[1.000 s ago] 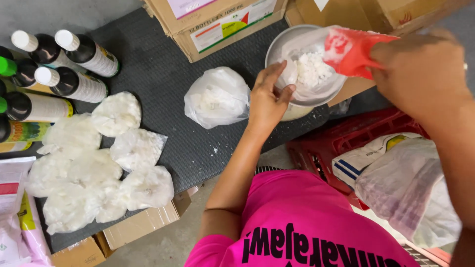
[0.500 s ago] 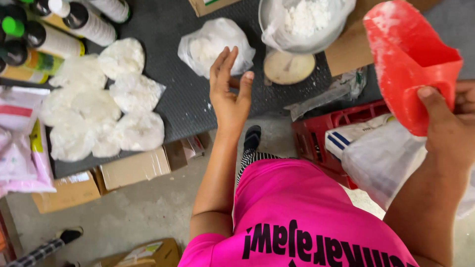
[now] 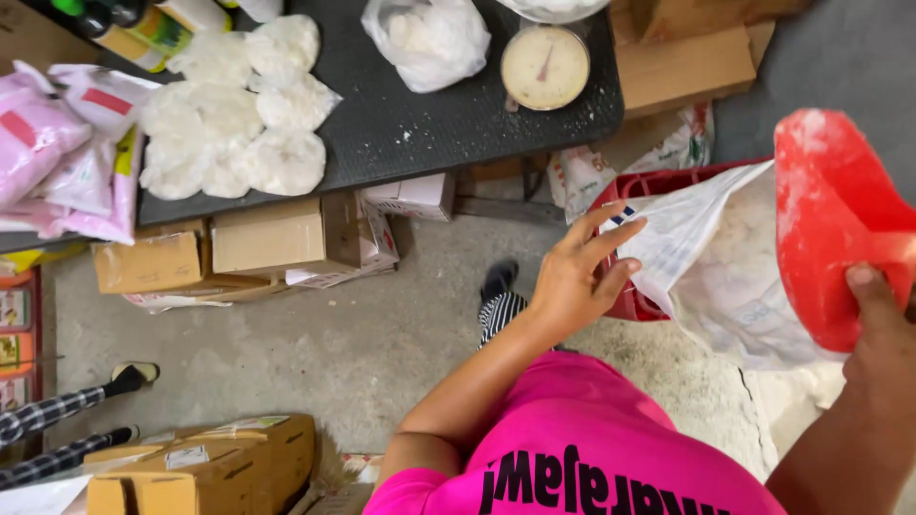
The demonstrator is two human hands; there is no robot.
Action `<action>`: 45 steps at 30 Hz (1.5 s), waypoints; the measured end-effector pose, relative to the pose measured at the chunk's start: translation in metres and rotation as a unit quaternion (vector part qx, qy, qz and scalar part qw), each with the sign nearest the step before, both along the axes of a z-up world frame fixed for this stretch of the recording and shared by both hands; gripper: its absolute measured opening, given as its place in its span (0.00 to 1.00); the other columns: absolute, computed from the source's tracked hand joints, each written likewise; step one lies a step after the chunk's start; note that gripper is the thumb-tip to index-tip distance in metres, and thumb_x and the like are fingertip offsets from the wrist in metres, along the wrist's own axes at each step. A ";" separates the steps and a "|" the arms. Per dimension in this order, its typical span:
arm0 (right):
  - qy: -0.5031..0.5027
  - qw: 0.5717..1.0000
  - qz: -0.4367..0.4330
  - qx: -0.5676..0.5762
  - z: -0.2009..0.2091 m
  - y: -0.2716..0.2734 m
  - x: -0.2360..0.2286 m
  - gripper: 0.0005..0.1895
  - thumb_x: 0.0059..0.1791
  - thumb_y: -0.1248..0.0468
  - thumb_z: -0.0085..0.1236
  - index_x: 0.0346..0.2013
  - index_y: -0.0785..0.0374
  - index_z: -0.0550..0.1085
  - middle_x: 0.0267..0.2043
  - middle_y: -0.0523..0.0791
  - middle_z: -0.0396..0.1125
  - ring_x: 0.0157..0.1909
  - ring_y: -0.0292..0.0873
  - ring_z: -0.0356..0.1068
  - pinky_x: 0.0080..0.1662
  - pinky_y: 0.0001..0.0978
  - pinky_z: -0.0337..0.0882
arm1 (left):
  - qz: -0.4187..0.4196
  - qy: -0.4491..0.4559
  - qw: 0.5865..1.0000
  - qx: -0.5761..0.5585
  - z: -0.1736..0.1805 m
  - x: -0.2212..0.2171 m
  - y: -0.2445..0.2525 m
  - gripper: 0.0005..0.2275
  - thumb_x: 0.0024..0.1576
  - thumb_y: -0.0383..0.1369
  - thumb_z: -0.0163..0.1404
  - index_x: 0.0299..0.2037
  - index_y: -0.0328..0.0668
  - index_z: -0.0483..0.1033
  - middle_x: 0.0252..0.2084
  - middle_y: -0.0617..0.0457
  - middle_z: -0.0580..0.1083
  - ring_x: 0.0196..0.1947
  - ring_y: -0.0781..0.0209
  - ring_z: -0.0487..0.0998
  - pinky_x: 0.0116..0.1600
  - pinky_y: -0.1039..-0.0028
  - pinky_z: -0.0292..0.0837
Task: Scooping white powder from a large bag and transferring it into smaller plastic bags for individual portions.
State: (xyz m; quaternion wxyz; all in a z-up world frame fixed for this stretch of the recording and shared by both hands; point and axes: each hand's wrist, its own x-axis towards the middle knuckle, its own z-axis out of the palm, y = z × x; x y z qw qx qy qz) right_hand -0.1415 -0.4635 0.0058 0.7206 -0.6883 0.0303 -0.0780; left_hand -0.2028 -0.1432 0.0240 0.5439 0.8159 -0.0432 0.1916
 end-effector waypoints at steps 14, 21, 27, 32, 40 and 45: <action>-0.051 0.978 -0.112 -0.165 -0.038 -0.066 -0.084 0.09 0.58 0.75 0.67 0.44 0.73 0.71 0.43 0.47 0.74 0.41 0.32 0.72 0.47 0.22 0.71 | -0.052 0.006 0.999 -0.014 -0.002 -0.039 -0.008 0.19 0.58 0.27 0.59 0.60 0.50 0.77 0.67 0.48 0.71 0.35 0.66 0.78 0.45 0.74 0.78; -0.035 0.934 -0.120 -0.334 -0.022 -0.053 -0.087 0.07 0.56 0.71 0.68 0.40 0.70 0.76 0.35 0.46 0.74 0.34 0.32 0.70 0.39 0.24 0.68 | -0.013 0.030 0.999 -0.031 -0.031 -0.048 -0.010 0.18 0.58 0.27 0.60 0.60 0.47 0.78 0.69 0.45 0.68 0.38 0.64 0.79 0.49 0.71 0.78; 0.030 0.813 -0.023 -0.581 -0.071 -0.039 -0.046 0.13 0.50 0.53 0.69 0.40 0.58 0.80 0.30 0.47 0.74 0.30 0.46 0.74 0.37 0.39 0.74 | -0.020 0.043 0.998 0.047 -0.035 -0.039 -0.038 0.20 0.56 0.30 0.62 0.60 0.52 0.79 0.71 0.42 0.67 0.57 0.51 0.75 0.60 0.61 0.73; 0.078 0.757 0.057 -0.646 -0.090 -0.029 -0.012 0.14 0.44 0.52 0.66 0.40 0.53 0.81 0.30 0.48 0.74 0.32 0.53 0.75 0.37 0.50 0.73 | -0.010 0.038 0.992 0.118 -0.042 -0.010 -0.081 0.23 0.56 0.34 0.63 0.64 0.53 0.75 0.72 0.39 0.64 0.69 0.41 0.69 0.69 0.54 0.64; 0.088 0.742 0.205 -0.633 -0.117 -0.031 0.019 0.16 0.46 0.49 0.63 0.41 0.54 0.79 0.29 0.50 0.74 0.34 0.54 0.76 0.40 0.49 0.74 | 0.071 0.117 0.955 0.264 -0.091 0.029 -0.127 0.33 0.55 0.46 0.58 0.67 0.37 0.64 0.72 0.33 0.59 0.73 0.33 0.56 0.69 0.32 0.48; 0.135 0.784 0.246 -0.554 -0.126 -0.016 0.033 0.20 0.43 0.46 0.65 0.38 0.57 0.79 0.32 0.51 0.75 0.36 0.54 0.75 0.40 0.49 0.74 | 0.102 0.149 0.940 0.290 -0.102 0.039 -0.135 0.25 0.62 0.43 0.51 0.67 0.40 0.69 0.75 0.39 0.58 0.77 0.35 0.52 0.71 0.29 0.41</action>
